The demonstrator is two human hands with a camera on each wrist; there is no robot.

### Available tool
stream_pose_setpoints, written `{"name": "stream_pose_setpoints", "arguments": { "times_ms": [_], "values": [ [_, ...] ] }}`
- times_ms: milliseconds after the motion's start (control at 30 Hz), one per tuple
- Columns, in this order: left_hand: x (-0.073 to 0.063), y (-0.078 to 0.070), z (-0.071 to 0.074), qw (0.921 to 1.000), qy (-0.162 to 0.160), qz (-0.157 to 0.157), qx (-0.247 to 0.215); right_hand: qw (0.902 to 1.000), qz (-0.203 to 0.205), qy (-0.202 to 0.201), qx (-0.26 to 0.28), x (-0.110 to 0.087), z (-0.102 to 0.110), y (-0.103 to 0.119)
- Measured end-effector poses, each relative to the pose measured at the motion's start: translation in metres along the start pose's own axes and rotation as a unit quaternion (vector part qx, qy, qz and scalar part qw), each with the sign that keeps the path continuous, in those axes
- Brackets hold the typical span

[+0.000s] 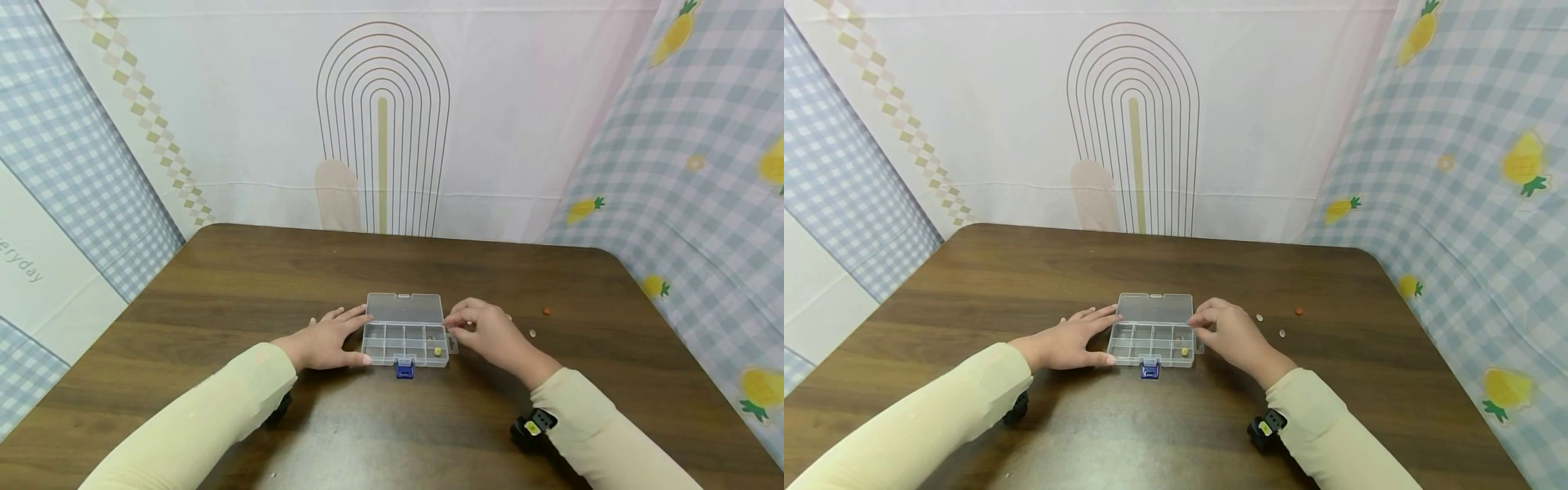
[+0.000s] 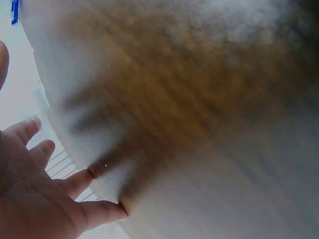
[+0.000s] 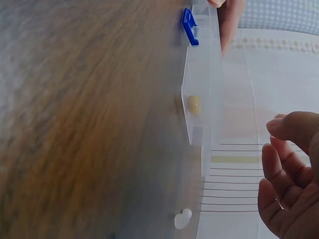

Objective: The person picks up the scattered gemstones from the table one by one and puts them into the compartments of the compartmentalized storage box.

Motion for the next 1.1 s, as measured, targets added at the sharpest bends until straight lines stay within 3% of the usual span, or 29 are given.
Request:
{"name": "stream_pose_setpoints", "arguments": {
  "times_ms": [667, 1100],
  "values": [
    [0.0, -0.001, 0.0, 1.0, 0.002, 0.001, -0.002, 0.9995, 0.023, 0.016, 0.011, 0.017, -0.014, 0.011],
    [-0.001, -0.001, 0.001, 1.0, 0.004, 0.0, -0.003, 0.9987, 0.013, 0.048, 0.009, 0.025, -0.029, 0.013]
  ]
}}
Point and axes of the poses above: each hand's wrist, its own x-axis towards the middle knuckle, its own z-axis out of the back of the hand, y = z × x, the point moved 5 cm from there along x, towards the middle knuckle, and after that the axes turned 7 degrees about x, right-handed, at the moved point
